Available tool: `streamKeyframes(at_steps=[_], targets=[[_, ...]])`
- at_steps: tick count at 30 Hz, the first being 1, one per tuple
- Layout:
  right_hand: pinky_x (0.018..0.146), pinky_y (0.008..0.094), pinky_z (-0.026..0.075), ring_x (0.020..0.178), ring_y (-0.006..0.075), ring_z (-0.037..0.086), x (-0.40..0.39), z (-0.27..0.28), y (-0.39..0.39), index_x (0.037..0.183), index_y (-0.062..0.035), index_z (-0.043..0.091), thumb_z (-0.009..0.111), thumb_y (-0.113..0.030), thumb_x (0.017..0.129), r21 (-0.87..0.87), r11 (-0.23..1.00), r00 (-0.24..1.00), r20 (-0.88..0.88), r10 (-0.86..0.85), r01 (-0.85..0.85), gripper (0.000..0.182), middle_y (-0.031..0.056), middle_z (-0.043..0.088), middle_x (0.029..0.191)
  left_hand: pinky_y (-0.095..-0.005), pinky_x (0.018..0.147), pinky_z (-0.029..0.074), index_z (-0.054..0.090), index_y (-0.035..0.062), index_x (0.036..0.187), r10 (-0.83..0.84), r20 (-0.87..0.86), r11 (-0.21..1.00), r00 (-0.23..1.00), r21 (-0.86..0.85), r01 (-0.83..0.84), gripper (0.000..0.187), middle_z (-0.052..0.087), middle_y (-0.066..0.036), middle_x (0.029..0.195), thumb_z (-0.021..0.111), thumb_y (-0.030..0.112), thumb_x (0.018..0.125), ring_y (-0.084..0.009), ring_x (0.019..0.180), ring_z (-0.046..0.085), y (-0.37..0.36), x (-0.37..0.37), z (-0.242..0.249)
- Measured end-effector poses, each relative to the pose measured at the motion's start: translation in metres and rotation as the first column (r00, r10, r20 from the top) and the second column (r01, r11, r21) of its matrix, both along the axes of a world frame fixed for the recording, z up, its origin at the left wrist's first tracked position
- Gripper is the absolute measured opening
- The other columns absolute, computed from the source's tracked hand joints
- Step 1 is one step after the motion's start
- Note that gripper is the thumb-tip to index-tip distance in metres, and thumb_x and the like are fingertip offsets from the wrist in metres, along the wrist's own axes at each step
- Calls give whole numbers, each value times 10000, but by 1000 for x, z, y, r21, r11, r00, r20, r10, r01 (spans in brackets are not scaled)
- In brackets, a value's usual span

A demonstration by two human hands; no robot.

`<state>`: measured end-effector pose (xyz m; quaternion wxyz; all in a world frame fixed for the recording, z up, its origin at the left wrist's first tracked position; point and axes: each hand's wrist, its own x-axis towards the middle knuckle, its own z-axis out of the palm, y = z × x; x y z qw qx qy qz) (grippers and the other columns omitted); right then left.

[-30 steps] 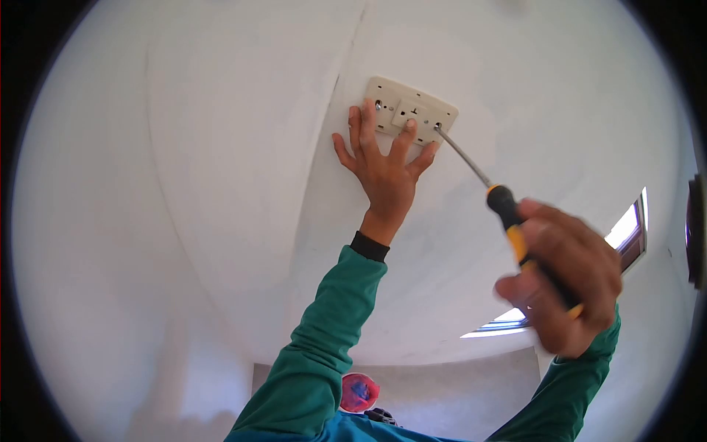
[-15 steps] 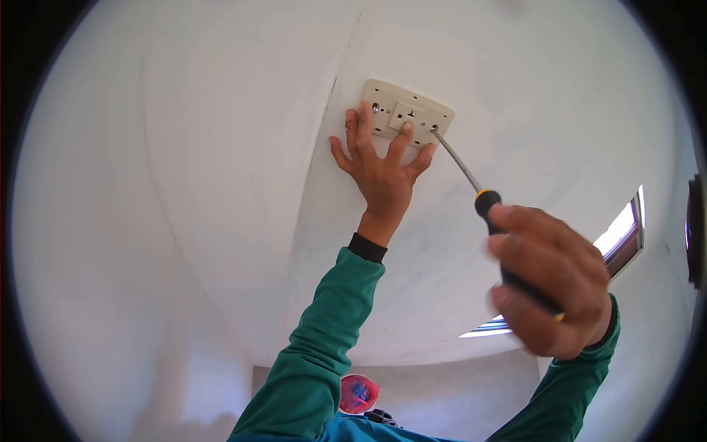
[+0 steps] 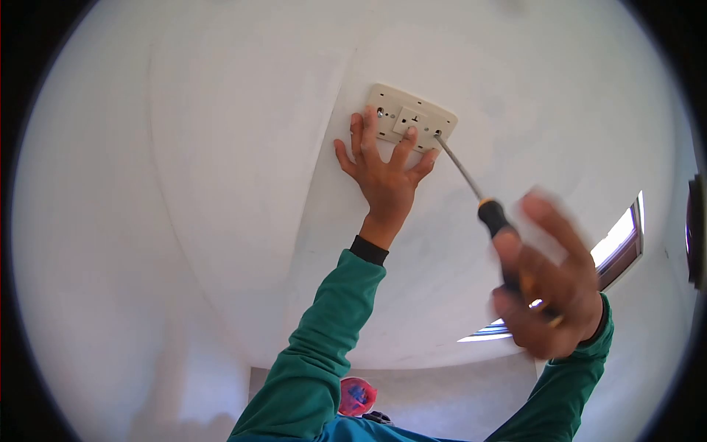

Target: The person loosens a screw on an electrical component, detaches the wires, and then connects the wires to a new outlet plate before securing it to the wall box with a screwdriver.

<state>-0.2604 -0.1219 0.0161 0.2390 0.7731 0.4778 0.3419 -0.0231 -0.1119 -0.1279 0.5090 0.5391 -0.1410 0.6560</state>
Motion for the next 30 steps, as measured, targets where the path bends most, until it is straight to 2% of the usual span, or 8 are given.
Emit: streamKeyframes(at_steps=[3,5,7,9,15,17,19,30], targets=[[730,477,605,927,391,645,-4,-9,0,1085,-132,487,680,8,708,7,1000,992,-125,-19,20,446,225,573,1105,-587,1104,47,627,240,1083,-3,-16,1000,1000,15,3,403,337,-179,1466,725,494,786,-407,1369,292,0,-1,-1],[752,505,595,933,403,638,-5,-16,-7,1074,-137,506,708,41,607,343,939,998,61,-30,7,539,215,560,1083,-584,1106,48,627,238,1081,-10,-9,1000,1000,11,11,396,335,-179,1467,723,489,791,-404,1370,291,-1,-1,-1],[762,508,591,937,394,641,-2,-12,-1,1118,-164,510,725,47,660,313,949,990,119,-70,30,548,205,553,1101,-582,1107,49,627,236,1080,-3,5,1000,1000,-3,3,390,334,-179,1469,722,484,795,-401,1371,290,1,0,1],[768,493,593,961,381,641,-4,-6,13,1177,-199,486,686,-23,823,183,981,964,-264,-14,65,443,196,556,1121,-576,1109,51,632,238,1066,-22,1,1000,1000,8,22,377,331,-177,1473,736,469,787,-399,1374,287,2,-2,0],[860,565,541,1045,416,609,-12,-16,3,1286,-235,505,652,-3,846,419,908,1000,10,-15,9,519,208,548,1170,-562,1110,32,453,144,1266,-119,7,992,993,-51,119,727,363,-173,1461,800,466,714,-370,1366,304,1,1,1],[950,555,500,1122,392,571,-45,-13,23,1340,-240,455,568,-33,912,667,594,839,-543,-25,449,488,185,538,1217,-556,1107,38,395,109,1293,-139,-18,989,990,-53,138,815,383,-165,1452,818,462,692,-356,1365,307,2,-2,0],[989,521,480,1182,352,537,-35,-45,15,1286,-295,502,534,-82,927,538,843,988,-118,100,-21,419,112,497,1300,-550,1104,45,337,73,1319,-159,-39,986,986,-65,157,905,404,-158,1442,836,457,669,-341,1364,311,6,-1,2],[755,499,604,983,358,651,14,-41,9,1291,-250,395,643,-62,854,232,954,982,70,178,-190,536,141,489,1224,-508,1098,96,331,17,1333,-145,-49,985,988,-99,140,970,497,-120,1380,835,488,651,-259,1364,328,7,-3,3]])
